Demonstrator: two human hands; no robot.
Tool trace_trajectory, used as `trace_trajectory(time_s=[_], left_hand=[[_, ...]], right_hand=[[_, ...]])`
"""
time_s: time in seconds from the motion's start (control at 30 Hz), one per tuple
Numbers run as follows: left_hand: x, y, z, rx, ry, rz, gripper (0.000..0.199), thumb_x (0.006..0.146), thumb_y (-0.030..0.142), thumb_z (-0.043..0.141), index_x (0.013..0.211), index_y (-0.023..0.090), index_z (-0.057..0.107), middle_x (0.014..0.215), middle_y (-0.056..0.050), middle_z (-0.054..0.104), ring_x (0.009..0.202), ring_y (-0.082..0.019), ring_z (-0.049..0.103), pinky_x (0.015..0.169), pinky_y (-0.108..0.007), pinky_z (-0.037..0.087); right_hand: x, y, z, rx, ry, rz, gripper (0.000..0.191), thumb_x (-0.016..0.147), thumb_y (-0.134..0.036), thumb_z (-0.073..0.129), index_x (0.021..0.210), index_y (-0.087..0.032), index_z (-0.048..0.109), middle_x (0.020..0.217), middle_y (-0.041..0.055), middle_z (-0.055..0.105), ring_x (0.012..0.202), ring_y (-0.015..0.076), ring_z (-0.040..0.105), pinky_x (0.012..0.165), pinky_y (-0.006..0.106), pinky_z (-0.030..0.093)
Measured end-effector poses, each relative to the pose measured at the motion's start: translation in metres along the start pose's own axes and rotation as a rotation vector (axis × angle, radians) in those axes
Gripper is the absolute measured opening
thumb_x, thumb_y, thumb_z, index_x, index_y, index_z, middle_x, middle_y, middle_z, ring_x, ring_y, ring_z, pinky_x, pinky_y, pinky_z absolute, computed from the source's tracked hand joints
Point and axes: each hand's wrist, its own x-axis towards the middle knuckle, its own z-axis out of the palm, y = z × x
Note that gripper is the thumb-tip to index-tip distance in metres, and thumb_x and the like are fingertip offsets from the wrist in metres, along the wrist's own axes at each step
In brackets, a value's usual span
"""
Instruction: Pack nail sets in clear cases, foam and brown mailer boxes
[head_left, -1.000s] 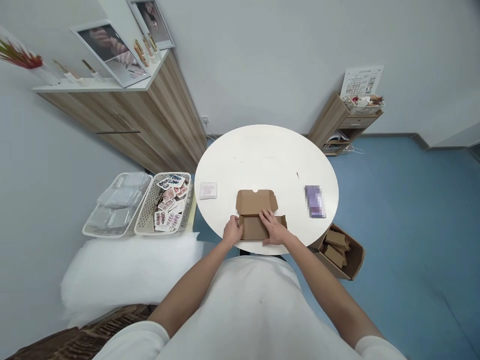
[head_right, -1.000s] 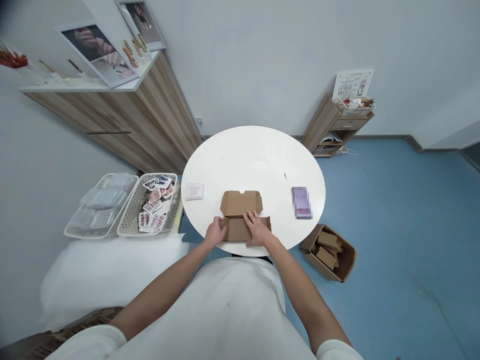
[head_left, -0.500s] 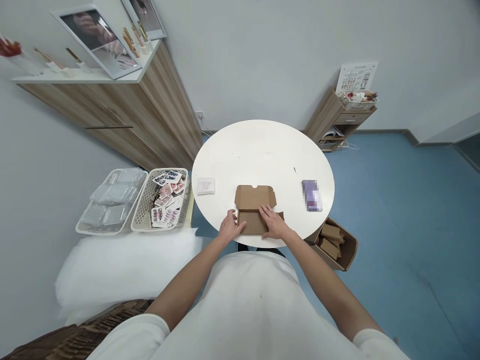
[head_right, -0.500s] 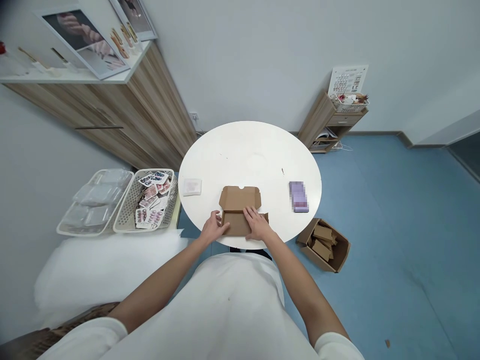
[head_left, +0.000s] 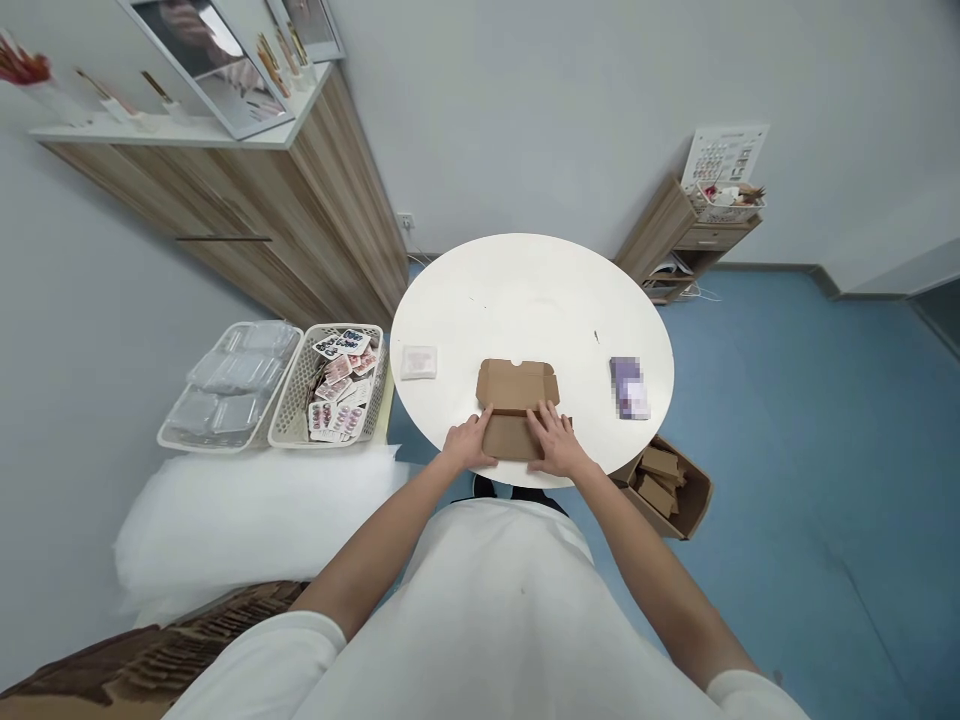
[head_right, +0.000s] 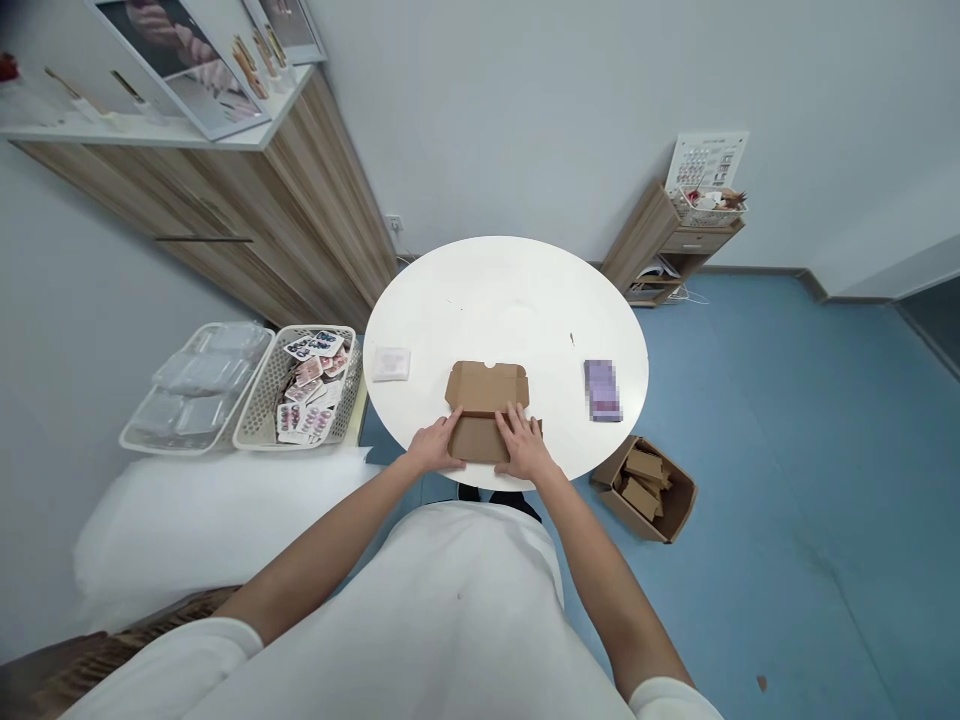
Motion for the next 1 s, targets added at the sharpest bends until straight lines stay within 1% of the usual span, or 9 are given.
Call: trace_trajectory(time_s=[0.1, 0.23, 0.3, 0.37, 0.47, 0.57, 0.67, 0.8, 1.0], left_hand=[[0.001, 0.001, 0.001, -0.017, 0.010, -0.013, 0.115, 0.049, 0.049, 0.068, 0.137, 0.026, -0.003, 0.110, -0.011, 0.049, 0.093, -0.030, 0.054, 0.073, -0.035, 0.040], [0.004, 0.003, 0.003, -0.030, 0.018, -0.042, 0.115, 0.049, 0.047, 0.070, 0.137, 0.026, -0.001, 0.109, -0.011, 0.050, 0.090, -0.030, 0.055, 0.073, -0.036, 0.040], [0.005, 0.005, 0.003, -0.045, 0.025, -0.043, 0.114, 0.049, 0.047, 0.070, 0.136, 0.026, 0.000, 0.109, -0.011, 0.050, 0.091, -0.030, 0.056, 0.073, -0.036, 0.040], [0.005, 0.005, 0.003, -0.061, 0.024, -0.046, 0.115, 0.047, 0.049, 0.070, 0.136, 0.025, 0.001, 0.109, -0.012, 0.050, 0.092, -0.030, 0.055, 0.073, -0.036, 0.040], [0.005, 0.006, 0.002, -0.079, 0.006, -0.050, 0.118, 0.044, 0.052, 0.071, 0.136, 0.025, 0.002, 0.110, -0.012, 0.050, 0.095, -0.032, 0.054, 0.074, -0.036, 0.039], [0.004, 0.006, 0.001, -0.093, -0.011, -0.048, 0.120, 0.042, 0.055, 0.071, 0.136, 0.025, 0.004, 0.113, -0.013, 0.050, 0.099, -0.033, 0.052, 0.076, -0.037, 0.039], [0.004, 0.006, 0.001, -0.096, -0.011, -0.051, 0.122, 0.040, 0.058, 0.070, 0.136, 0.024, 0.003, 0.114, -0.014, 0.050, 0.100, -0.033, 0.052, 0.076, -0.037, 0.038], [0.004, 0.007, 0.003, -0.084, -0.011, -0.059, 0.123, 0.039, 0.061, 0.069, 0.136, 0.024, 0.002, 0.110, -0.013, 0.054, 0.097, -0.032, 0.053, 0.075, -0.037, 0.038], [0.005, 0.006, 0.007, -0.059, -0.004, -0.054, 0.125, 0.039, 0.064, 0.068, 0.136, 0.024, -0.001, 0.106, -0.013, 0.056, 0.092, -0.031, 0.055, 0.075, -0.037, 0.037]], right_hand=[[-0.020, 0.007, 0.010, 0.160, 0.185, 0.196, 0.098, 0.062, -0.053, 0.061, 0.138, -0.024, 0.005, 0.146, 0.0085, -0.007, 0.132, 0.0317, -0.006, 0.102, 0.054, 0.008], [-0.042, 0.022, 0.024, 0.650, 0.349, 0.554, 0.090, 0.069, -0.054, 0.053, 0.138, -0.020, 0.007, 0.144, 0.0124, 0.011, 0.131, 0.0273, 0.014, 0.101, 0.045, 0.026], [-0.046, 0.027, 0.026, 0.913, 0.368, 0.644, 0.085, 0.070, -0.053, 0.052, 0.137, -0.022, 0.010, 0.142, 0.0121, 0.021, 0.127, 0.0251, 0.028, 0.096, 0.040, 0.035], [-0.044, 0.028, 0.024, 1.128, 0.344, 0.673, 0.079, 0.071, -0.051, 0.053, 0.136, -0.025, 0.016, 0.139, 0.0107, 0.029, 0.121, 0.0236, 0.038, 0.087, 0.036, 0.043], [-0.037, 0.027, 0.016, 1.285, 0.293, 0.699, 0.069, 0.072, -0.050, 0.052, 0.132, -0.026, 0.027, 0.132, 0.0097, 0.040, 0.114, 0.0223, 0.046, 0.077, 0.031, 0.048], [-0.028, 0.023, 0.007, 1.239, 0.263, 0.685, 0.060, 0.073, -0.050, 0.050, 0.125, -0.023, 0.040, 0.124, 0.0090, 0.049, 0.107, 0.0222, 0.051, 0.072, 0.029, 0.047], [-0.018, 0.019, 0.003, 1.065, 0.235, 0.613, 0.052, 0.072, -0.047, 0.052, 0.117, -0.021, 0.049, 0.117, 0.0086, 0.055, 0.101, 0.0206, 0.054, 0.073, 0.029, 0.045], [-0.007, 0.017, 0.003, 0.725, 0.167, 0.585, 0.044, 0.073, -0.041, 0.051, 0.110, -0.019, 0.052, 0.102, 0.0066, 0.061, 0.092, 0.0176, 0.056, 0.074, 0.027, 0.043], [-0.002, 0.012, 0.003, 0.399, 0.016, 0.655, 0.032, 0.079, -0.043, 0.040, 0.099, -0.021, 0.051, 0.086, 0.0042, 0.063, 0.076, 0.0170, 0.058, 0.058, 0.024, 0.038]])
